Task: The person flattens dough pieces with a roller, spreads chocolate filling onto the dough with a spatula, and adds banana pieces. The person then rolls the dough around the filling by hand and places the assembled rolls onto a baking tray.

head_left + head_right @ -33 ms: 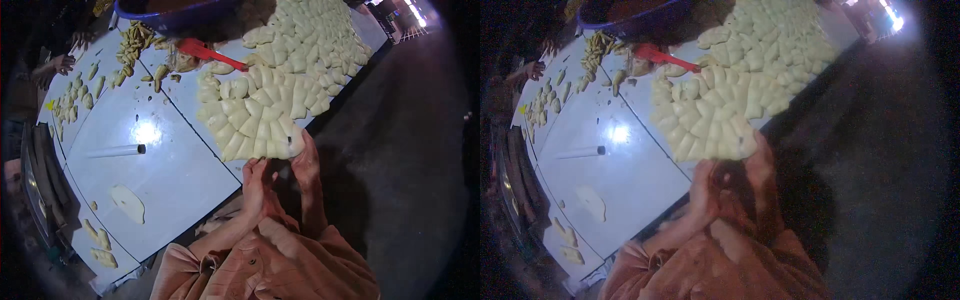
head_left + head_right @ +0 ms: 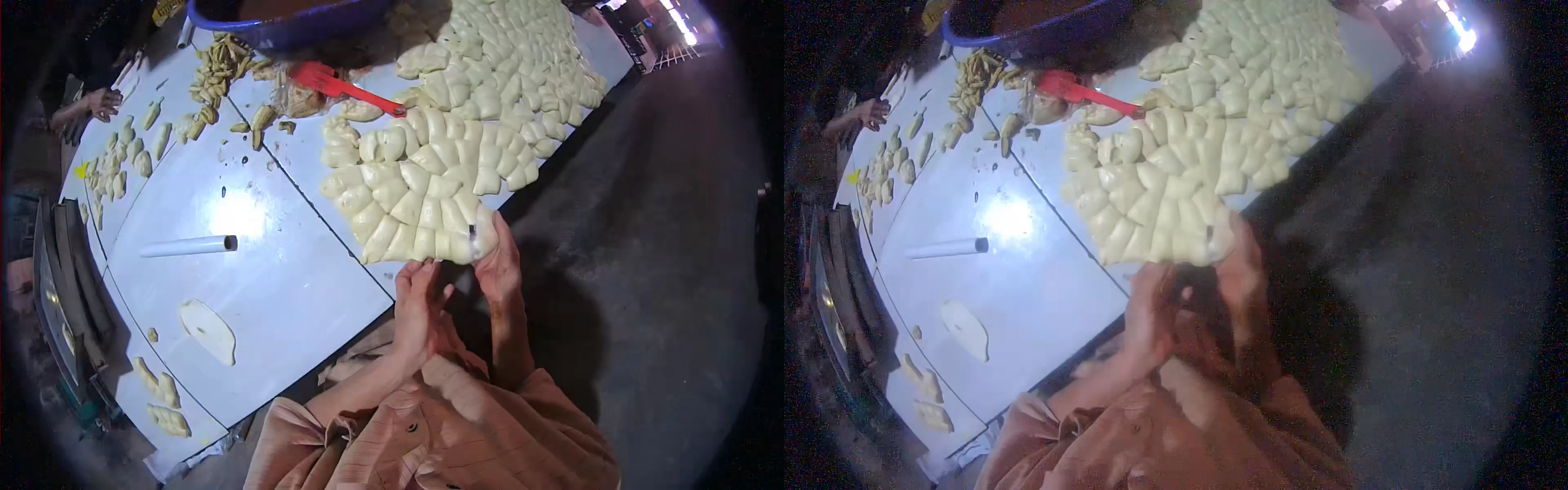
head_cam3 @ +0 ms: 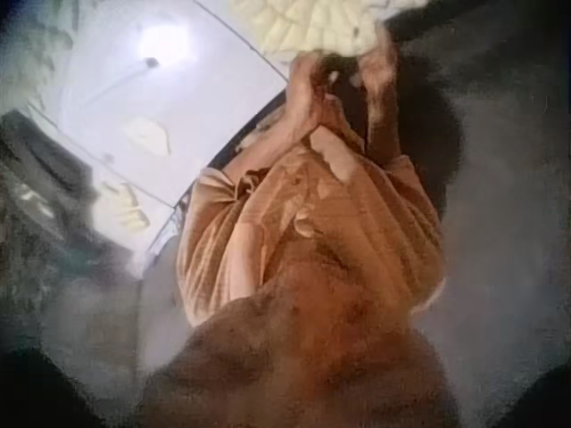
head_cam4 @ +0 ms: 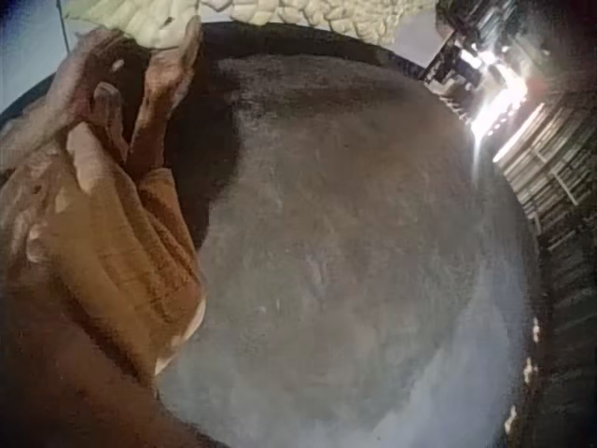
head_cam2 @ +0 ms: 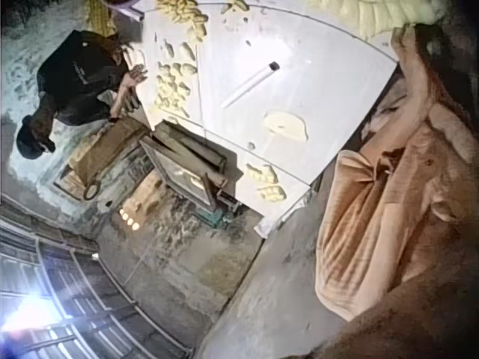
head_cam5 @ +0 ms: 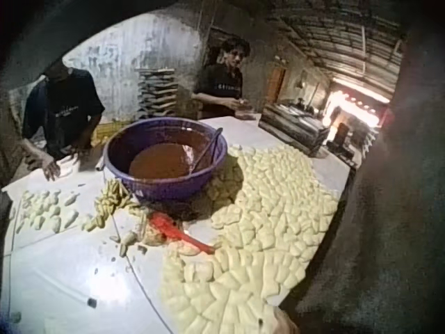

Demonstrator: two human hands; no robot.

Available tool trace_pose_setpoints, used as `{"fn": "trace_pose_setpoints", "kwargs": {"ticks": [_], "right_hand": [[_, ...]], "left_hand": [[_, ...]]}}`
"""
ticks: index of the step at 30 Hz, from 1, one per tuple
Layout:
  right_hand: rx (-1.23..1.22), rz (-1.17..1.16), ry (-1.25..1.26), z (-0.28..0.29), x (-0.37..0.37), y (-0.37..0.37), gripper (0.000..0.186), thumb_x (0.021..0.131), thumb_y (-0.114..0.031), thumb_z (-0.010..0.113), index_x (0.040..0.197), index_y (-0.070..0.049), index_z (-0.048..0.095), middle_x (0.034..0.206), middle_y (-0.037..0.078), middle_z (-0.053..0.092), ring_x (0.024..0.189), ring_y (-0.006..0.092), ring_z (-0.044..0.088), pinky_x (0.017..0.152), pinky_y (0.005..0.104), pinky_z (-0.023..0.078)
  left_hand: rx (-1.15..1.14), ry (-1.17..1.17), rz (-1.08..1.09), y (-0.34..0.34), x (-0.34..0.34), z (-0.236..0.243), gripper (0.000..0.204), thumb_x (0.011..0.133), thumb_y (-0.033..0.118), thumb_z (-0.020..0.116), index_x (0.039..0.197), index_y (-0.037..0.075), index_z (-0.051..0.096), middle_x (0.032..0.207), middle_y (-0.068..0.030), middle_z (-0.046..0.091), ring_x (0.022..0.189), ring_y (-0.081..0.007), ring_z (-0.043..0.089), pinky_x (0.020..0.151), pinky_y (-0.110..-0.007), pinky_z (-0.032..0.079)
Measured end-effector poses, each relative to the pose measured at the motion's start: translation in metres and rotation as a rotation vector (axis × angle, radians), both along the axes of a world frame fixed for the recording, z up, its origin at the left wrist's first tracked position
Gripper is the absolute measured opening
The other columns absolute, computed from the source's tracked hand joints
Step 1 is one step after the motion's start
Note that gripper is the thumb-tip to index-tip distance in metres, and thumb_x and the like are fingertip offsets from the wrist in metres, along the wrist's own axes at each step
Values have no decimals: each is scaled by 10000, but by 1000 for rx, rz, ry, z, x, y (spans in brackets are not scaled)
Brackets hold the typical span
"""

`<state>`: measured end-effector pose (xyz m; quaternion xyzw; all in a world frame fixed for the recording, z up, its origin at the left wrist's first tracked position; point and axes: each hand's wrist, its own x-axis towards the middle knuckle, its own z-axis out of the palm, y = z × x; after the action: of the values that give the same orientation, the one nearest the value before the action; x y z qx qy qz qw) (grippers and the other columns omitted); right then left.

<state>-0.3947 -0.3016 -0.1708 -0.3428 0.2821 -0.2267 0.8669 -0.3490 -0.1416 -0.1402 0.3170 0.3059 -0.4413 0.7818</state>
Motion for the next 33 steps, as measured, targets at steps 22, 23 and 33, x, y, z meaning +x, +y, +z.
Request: {"fn": "trace_pose_setpoints", "kwargs": {"ticks": [22,23,33], "right_hand": [[-527,252,375,-48,3,-37,391,1040,-252,601,1312,28,625,1211,70,692,1088,156,673,969,326,532],[-396,239,292,20,41,-1,317,1031,-207,612,1231,31,676,1152,51,708,1042,148,684,931,306,536],[-141,290,439,37,64,-13,473,984,-274,664,1358,3,579,1284,108,649,1156,205,653,971,353,538]], "left_hand": [[115,-19,26,-13,14,13,221,1020,255,639,1150,95,558,1106,-64,619,999,-192,597,873,-355,512],[132,-6,3,-8,18,12,222,1022,261,639,1145,95,558,1087,-61,627,979,-185,601,858,-346,510],[70,-106,-118,-18,25,-4,289,1017,357,667,1034,79,590,866,-28,628,786,-136,566,754,-302,479]]}}
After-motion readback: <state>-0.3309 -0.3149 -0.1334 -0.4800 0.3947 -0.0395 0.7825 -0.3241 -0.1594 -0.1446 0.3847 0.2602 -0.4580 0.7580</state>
